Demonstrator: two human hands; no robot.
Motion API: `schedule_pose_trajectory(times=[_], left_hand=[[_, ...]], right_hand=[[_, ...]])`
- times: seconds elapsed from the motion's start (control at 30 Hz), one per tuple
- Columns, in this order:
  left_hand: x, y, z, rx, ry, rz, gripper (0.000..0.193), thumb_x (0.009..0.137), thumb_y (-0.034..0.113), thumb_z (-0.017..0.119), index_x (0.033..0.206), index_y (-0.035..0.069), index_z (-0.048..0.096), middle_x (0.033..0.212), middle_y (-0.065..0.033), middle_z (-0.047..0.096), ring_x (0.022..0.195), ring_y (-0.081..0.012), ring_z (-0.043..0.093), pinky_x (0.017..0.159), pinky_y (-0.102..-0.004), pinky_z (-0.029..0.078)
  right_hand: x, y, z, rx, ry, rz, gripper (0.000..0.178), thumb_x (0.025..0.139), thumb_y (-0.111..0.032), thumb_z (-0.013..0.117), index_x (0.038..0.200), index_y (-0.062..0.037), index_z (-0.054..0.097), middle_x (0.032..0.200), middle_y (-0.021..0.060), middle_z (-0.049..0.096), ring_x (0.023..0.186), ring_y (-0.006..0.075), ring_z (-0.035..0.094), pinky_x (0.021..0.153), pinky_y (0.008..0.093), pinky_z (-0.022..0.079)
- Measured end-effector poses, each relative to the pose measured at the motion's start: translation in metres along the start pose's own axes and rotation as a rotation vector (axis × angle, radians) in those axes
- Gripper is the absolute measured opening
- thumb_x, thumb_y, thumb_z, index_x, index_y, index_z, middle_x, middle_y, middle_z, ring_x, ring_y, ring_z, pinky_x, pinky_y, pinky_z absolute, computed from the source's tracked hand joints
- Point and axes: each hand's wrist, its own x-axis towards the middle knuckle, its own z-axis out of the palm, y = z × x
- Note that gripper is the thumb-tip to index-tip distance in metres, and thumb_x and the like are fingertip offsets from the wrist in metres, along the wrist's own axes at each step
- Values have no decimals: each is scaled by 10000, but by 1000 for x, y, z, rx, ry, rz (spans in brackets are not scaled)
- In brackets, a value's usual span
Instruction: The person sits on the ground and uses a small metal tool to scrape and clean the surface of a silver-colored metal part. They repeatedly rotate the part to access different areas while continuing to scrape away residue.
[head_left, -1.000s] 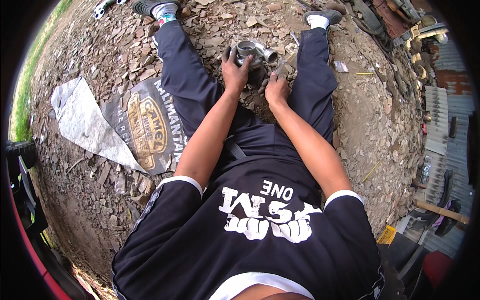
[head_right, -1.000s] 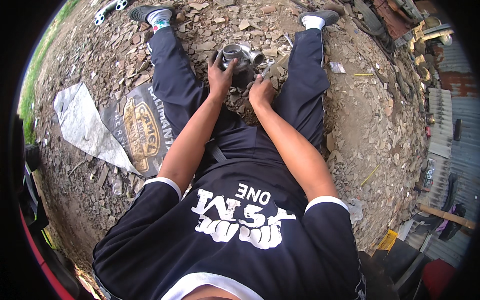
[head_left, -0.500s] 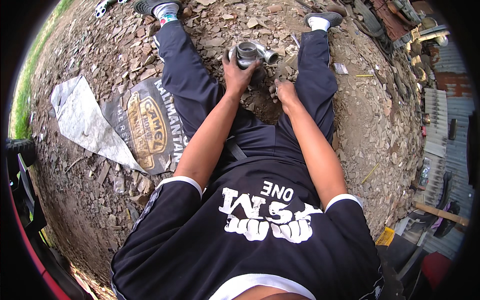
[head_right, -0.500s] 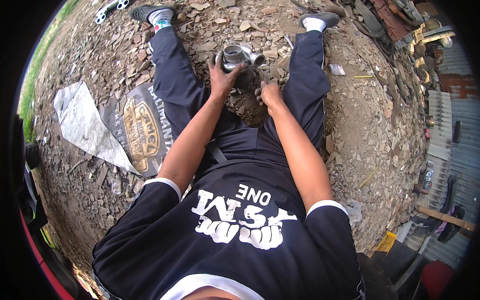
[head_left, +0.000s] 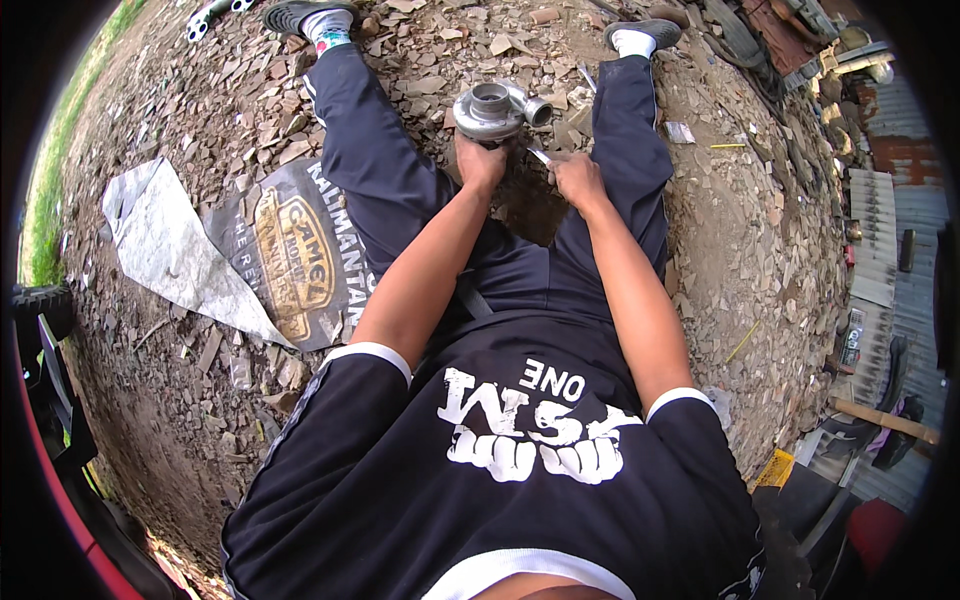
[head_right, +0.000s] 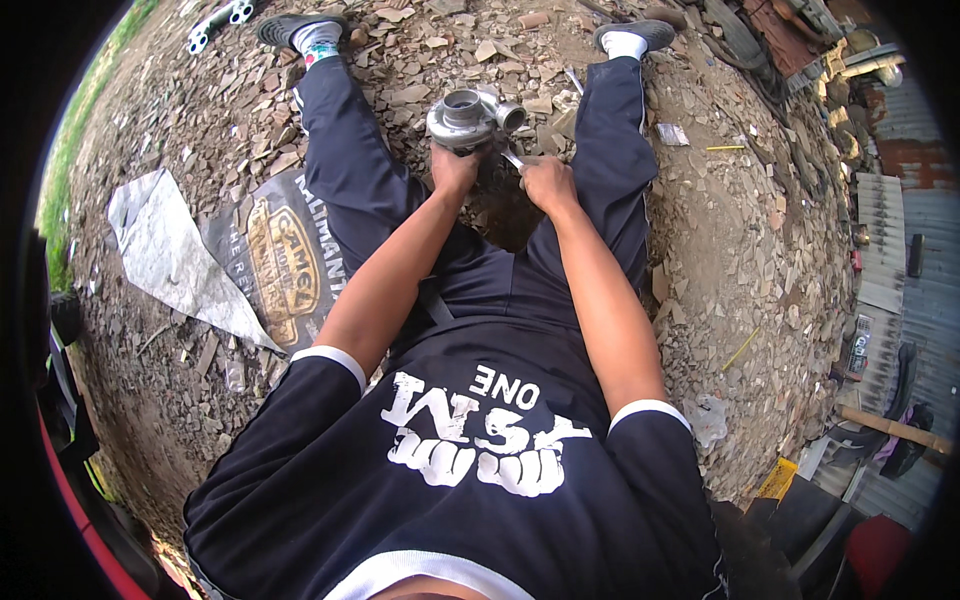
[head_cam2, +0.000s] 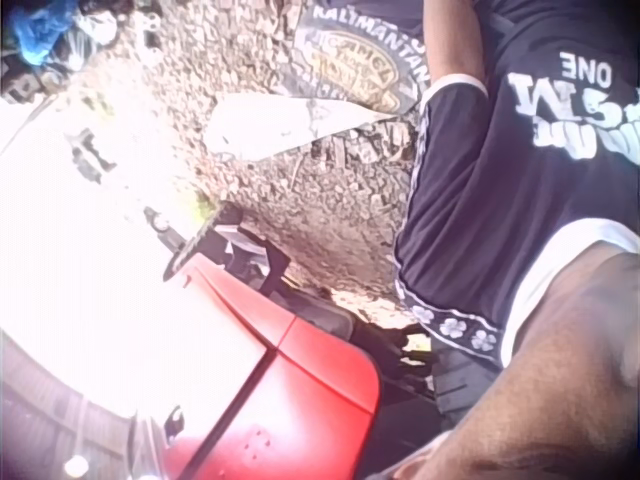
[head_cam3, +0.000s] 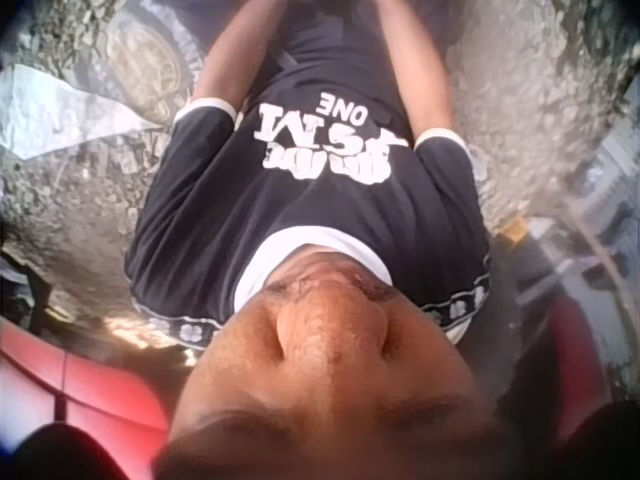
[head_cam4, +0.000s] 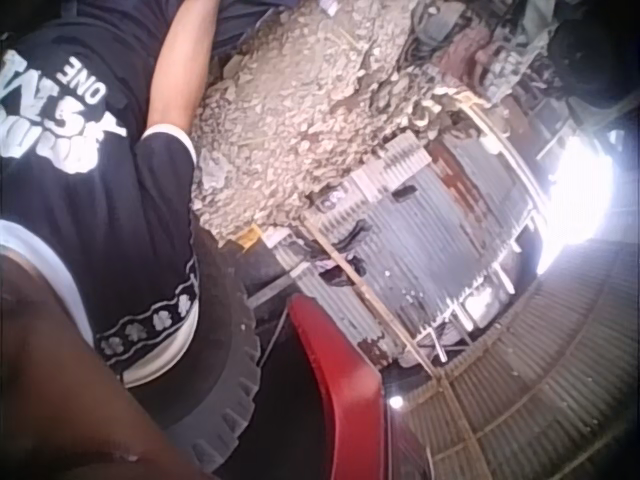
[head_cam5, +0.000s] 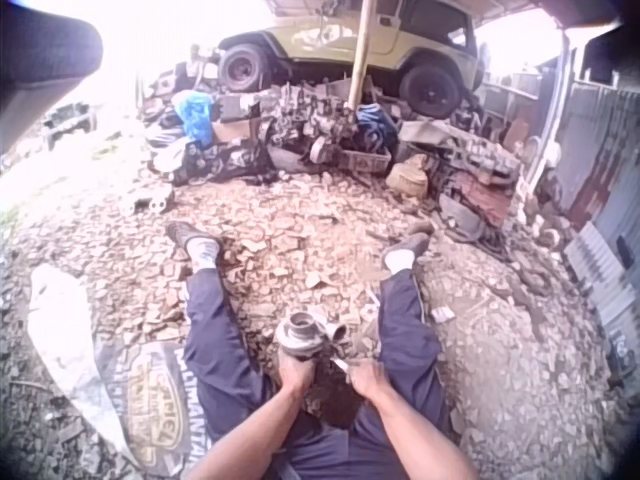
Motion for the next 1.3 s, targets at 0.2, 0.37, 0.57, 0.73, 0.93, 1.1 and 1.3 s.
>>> schedule_pose_trajectory(times=[0.2, 0.37, 0.57, 0.73, 0.93, 1.1, 1.3], left_hand=[[-2, -1, 7, 18, 35, 54, 932, 625, 388, 880, 1325, -31, 430, 1330, -227, 512, 1256, -362, 488, 1060, -409, 396], [-2, -2, 13, 59, 145, 70, 874, 619, 376, 881, 1289, -19, 482, 1274, -208, 577, 1201, -333, 559, 1017, -393, 435], [4, -3, 11, -96, 31, 88, 1033, 607, 423, 871, 1362, -61, 357, 1364, -254, 467, 1292, -377, 449, 1084, -406, 371], [8, -6, 14, -100, 22, 31, 1009, 584, 422, 882, 1321, -74, 404, 1335, -255, 497, 1259, -368, 490, 1060, -404, 395], [6, -3, 12, -99, 4, 6, 1056, 570, 435, 890, 1331, -79, 371, 1303, -259, 523, 1224, -369, 528, 1034, -411, 421], [1, 8, 15, -40, 25, -92, 1263, 562, 476, 887, 1443, -86, 178, 1375, -297, 447, 1293, -390, 461, 1088, -404, 375], [2, -1, 17, -78, 20, -159, 1404, 573, 537, 863, 1498, -66, -5, 1473, -320, 312, 1383, -413, 336, 1148, -409, 300]], right_hand=[[2, -4, -6, -80, -17, 59, 289, 885, -283, 583, 1127, -200, 717, 1001, 152, 705, 988, 344, 657, 888, 411, 500], [-6, -18, -9, -102, 33, 75, 293, 886, -290, 600, 1141, -199, 713, 1071, 175, 688, 1038, 367, 640, 909, 415, 495], [0, -9, 3, -12, 55, 52, 306, 894, -289, 600, 1169, -199, 699, 1071, 189, 685, 1050, 372, 634, 924, 419, 491], [4, -12, 14, -3, 32, 38, 309, 904, -281, 589, 1183, -202, 692, 1030, 178, 698, 1028, 361, 645, 908, 419, 495], [-5, -23, 24, 84, 66, 83, 336, 921, -242, 563, 1240, -208, 660, 999, 163, 707, 1004, 343, 655, 892, 420, 494], [3, -5, 41, 272, 73, 121, 361, 938, -192, 545, 1290, -187, 627, 896, 120, 708, 837, 278, 667, 761, 377, 512], [-9, -20, 37, 836, -33, 265, 370, 987, -99, 480, 1327, -178, 603, 654, -2, 556, 453, 102, 455, 399, 266, 364]])
